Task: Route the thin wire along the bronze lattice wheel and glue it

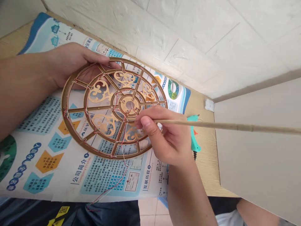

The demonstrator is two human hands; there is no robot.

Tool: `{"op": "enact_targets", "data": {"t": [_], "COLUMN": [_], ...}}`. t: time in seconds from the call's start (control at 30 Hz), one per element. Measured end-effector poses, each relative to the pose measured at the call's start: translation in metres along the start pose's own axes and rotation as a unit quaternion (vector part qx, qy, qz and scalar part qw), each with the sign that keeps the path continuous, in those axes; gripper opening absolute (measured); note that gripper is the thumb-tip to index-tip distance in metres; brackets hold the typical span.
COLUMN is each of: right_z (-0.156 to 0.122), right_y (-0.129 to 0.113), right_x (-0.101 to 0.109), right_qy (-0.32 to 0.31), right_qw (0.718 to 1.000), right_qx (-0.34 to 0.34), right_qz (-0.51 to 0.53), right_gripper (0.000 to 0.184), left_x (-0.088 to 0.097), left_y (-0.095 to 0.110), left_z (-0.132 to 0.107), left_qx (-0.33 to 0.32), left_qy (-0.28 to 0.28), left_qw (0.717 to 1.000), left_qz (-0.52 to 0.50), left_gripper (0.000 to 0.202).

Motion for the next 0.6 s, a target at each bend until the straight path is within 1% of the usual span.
{"op": "enact_targets", "data": {"t": [0.13,0.23,0.47,0.53,0.6], "right_z": [-0.0014,-0.0024,-0.0019,-0.0017,-0.0012], "right_y": [0.0015,0.0038,0.0052,0.0051,0.0051], "right_x": [-0.0029,-0.0053,-0.0065,-0.0083,-0.0093], "right_qy": [-0.027,-0.047,-0.055,-0.038,0.016], "right_qw": [0.999,0.999,0.998,0.999,0.998], "right_qx": [0.015,0.013,0.008,0.011,0.015], "right_qz": [0.024,0.015,0.006,0.029,0.062], "right_gripper": [0.016,0.014,0.014,0.015,0.017], "left_x": [-0.0015,0.0000,0.0022,0.0021,0.0021], "left_y": [0.0001,0.0000,-0.0004,-0.0004,-0.0003], "left_z": [-0.0002,0.0011,0.0026,0.0033,0.0041], "left_qx": [-0.005,-0.015,-0.014,-0.014,-0.013], "left_qy": [0.003,0.006,0.012,0.015,0.014], "left_qw": [1.000,1.000,1.000,1.000,1.000], "left_qz": [-0.006,-0.003,0.001,0.007,0.012], "left_gripper": [0.021,0.019,0.021,0.021,0.023]}}
Point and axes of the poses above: each hand's wrist, its own z-axis towards the middle knuckle, its own x-axis out of the back of the hand, y = z × x, the point moved 1 cm from there along z, towards the middle knuckle, and after that the axes turned 3 degrees about -z, right-handed, at the moved point
